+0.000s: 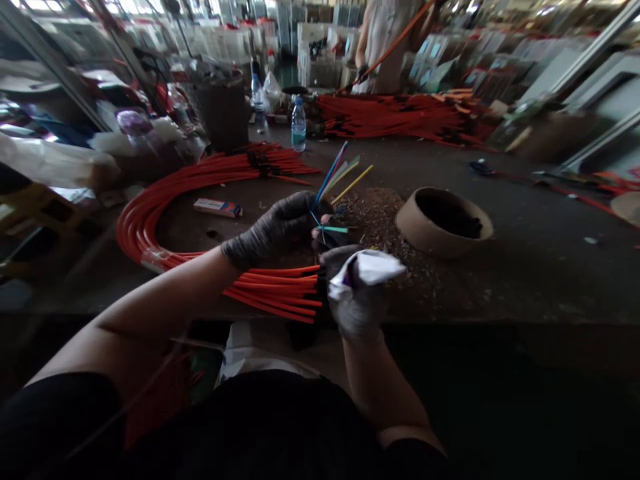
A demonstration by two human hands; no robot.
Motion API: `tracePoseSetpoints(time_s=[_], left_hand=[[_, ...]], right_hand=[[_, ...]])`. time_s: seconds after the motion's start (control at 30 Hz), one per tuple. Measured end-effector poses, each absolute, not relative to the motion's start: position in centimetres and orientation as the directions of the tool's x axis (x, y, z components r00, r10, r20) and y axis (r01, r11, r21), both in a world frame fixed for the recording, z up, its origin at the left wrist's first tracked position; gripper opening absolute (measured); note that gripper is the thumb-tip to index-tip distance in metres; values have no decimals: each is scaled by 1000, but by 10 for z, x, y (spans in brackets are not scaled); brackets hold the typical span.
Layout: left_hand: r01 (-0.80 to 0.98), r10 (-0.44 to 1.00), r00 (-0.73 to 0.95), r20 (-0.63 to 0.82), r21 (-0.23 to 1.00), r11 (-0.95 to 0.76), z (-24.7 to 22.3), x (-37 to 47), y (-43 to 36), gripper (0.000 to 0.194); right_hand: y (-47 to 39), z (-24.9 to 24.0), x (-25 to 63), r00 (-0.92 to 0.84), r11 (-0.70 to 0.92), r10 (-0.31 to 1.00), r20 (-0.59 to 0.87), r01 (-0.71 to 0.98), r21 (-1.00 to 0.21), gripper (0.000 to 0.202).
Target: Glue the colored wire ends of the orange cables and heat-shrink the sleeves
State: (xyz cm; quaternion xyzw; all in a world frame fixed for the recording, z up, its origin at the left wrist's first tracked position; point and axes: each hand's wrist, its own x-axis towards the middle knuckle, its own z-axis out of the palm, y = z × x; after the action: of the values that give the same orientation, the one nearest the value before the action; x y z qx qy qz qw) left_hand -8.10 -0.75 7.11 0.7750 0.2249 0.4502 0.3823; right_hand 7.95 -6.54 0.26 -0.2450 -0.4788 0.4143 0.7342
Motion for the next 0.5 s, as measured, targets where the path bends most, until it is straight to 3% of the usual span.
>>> tracePoseSetpoints(time_s=[0.1,0.17,0.23,0.33,0.4,0.5], left_hand=[[-52,670,502,547,793,-608,73,-97,-23,47],[-33,661,410,629,734,-678,67,-104,-38,55],[-67,696,161,700,712,-699,50,-103,-54,48],[-237,772,-115,625,738,-632,22,-92,-76,32],[-256,803,-152,576,762,-595,12,-89,-86,42],[-139,822,-93,562,810,-569,10,-94,-95,68]], right_hand=[[-58,6,79,216,436,898,383,-555,-709,39],[-51,4,74,205,371,928,312,-595,-713,41],[-51,-1,62,198,348,938,286,-540,-766,41],[-65,-10,43,171,386,922,346,-366,-847,28],[-76,-13,36,87,443,896,435,-235,-865,19],[-83,-12,31,-27,564,822,568,-88,-821,10]])
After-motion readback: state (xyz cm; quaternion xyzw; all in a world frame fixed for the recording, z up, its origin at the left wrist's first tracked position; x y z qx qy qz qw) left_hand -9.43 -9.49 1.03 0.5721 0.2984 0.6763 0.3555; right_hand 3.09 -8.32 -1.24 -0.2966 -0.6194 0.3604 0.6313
